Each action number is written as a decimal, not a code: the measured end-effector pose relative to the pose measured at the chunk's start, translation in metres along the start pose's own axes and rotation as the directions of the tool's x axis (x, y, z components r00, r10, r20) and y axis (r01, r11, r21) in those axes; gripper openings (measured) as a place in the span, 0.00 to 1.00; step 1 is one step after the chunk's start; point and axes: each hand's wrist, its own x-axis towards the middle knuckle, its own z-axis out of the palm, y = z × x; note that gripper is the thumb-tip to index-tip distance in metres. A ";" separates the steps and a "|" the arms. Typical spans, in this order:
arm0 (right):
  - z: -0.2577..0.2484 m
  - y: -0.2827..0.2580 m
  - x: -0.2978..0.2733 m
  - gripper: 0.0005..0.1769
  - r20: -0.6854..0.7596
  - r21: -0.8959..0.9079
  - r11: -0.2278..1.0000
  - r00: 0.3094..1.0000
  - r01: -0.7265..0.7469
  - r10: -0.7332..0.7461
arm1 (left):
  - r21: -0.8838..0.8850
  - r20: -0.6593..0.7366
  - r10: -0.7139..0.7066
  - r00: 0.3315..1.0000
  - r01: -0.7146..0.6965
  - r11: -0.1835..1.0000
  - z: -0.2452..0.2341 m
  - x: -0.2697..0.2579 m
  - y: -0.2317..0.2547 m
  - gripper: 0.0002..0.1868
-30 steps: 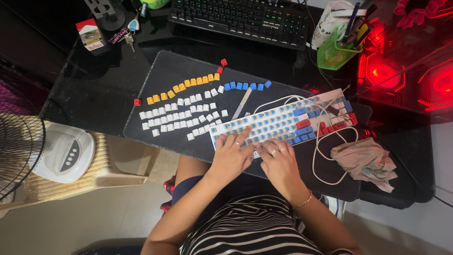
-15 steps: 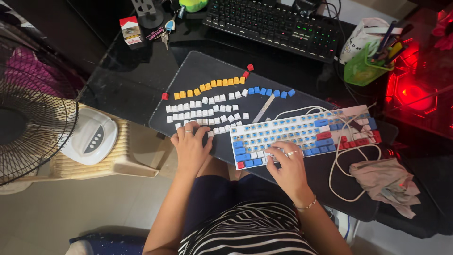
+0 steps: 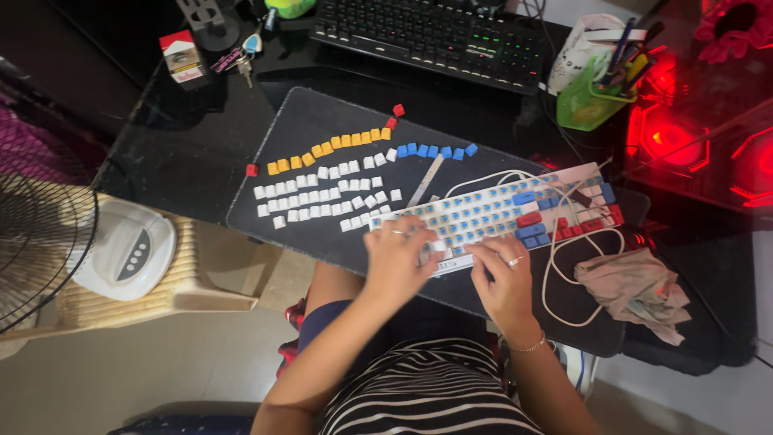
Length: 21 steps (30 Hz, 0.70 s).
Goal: The person wipes a mechanical keyboard with a cloth, then installs white keycaps one by one onto the keyboard. The person picks up keycaps from a mat and presses them into place on the keyboard switches.
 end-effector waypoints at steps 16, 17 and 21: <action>0.012 0.023 -0.012 0.23 0.111 -0.064 0.997 0.993 0.044 -0.036 | 0.037 0.071 0.044 0.997 -0.046 0.998 0.040 -0.001 0.010 0.19; 0.011 0.022 -0.011 0.23 0.116 -0.076 0.996 0.993 0.041 -0.032 | 0.020 0.076 0.047 0.996 -0.048 0.999 0.038 -0.001 0.009 0.20; 0.008 0.014 -0.009 0.21 0.156 -0.177 0.979 0.985 0.103 -0.076 | 0.068 0.083 0.138 0.987 -0.144 0.987 0.031 -0.007 0.006 0.17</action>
